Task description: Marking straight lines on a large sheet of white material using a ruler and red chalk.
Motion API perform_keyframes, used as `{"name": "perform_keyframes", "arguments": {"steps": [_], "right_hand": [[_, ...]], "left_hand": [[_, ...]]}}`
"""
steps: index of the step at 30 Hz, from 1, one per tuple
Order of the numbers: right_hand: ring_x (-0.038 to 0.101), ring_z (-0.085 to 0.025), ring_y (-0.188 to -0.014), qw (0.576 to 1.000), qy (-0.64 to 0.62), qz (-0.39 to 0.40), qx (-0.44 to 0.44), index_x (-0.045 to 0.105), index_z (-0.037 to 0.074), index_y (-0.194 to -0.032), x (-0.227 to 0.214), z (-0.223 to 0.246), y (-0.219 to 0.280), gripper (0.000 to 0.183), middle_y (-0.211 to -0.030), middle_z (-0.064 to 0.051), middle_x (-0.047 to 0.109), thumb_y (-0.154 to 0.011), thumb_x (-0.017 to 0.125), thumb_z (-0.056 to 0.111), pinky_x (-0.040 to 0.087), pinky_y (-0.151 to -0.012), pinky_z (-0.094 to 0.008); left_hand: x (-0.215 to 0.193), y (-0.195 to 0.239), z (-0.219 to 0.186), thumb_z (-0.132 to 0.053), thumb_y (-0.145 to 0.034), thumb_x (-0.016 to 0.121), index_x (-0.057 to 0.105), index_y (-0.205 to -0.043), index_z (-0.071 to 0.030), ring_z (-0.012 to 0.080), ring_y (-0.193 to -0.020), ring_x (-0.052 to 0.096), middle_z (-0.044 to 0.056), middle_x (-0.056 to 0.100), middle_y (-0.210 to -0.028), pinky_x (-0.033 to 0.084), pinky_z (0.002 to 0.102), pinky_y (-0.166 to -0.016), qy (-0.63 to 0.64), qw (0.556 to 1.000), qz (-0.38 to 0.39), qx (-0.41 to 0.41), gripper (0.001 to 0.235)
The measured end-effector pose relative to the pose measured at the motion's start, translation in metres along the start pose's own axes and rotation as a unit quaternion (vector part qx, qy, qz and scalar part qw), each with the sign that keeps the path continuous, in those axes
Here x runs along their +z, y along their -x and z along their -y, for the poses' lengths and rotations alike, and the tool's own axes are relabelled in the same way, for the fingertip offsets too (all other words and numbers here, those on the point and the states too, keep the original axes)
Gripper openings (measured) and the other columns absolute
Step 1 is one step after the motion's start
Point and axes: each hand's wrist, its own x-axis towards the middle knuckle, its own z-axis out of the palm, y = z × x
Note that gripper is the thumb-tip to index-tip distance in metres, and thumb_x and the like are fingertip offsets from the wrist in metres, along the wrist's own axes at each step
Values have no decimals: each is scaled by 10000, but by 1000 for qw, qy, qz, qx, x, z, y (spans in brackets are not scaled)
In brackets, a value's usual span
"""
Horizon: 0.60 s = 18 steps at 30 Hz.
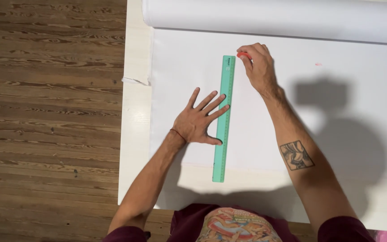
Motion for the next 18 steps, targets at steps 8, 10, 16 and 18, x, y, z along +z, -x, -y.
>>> {"name": "perform_keyframes", "arguments": {"steps": [8, 10, 16, 18], "right_hand": [[628, -327, -1106, 999, 21, 9, -39, 822, 0, -1284, 3, -7, 6, 123, -1168, -125, 742, -1232, 713, -23, 566, -965, -443], [626, -323, -1103, 998, 25, 9, -52, 825, -10, -1277, 4, -6, 7, 109, -1156, -123, 735, -1226, 734, -40, 574, -958, -434], [636, -366, -1095, 995, 2, 12, -100, 798, -60, -1204, -3, -4, 2, 96, -1139, -163, 763, -1216, 720, -114, 546, -958, -463], [634, -336, -1110, 996, 7, 25, -81, 800, -38, -1218, -7, 0, 0, 138, -1149, -128, 760, -1192, 754, -165, 567, -976, -423]], "left_hand": [[-3, -1, 0, -1141, -957, 466, 378, -1853, -231, 376, -1794, 387, 100, 368, -1923, 221, 819, -1425, -7, 1000, 31, -2, 1280], [-5, 0, -2, -1141, -962, 474, 380, -1850, -228, 380, -1790, 401, 103, 376, -1920, 233, 821, -1423, -4, 1000, 26, -5, 1277], [-7, -1, -2, -1154, -961, 516, 361, -1859, -232, 373, -1801, 363, 96, 355, -1929, 212, 820, -1427, -3, 999, 45, -6, 1296], [-8, -1, -2, -1160, -956, 591, 361, -1861, -234, 370, -1800, 358, 96, 347, -1931, 213, 818, -1423, -9, 999, 52, -5, 1315]]}}
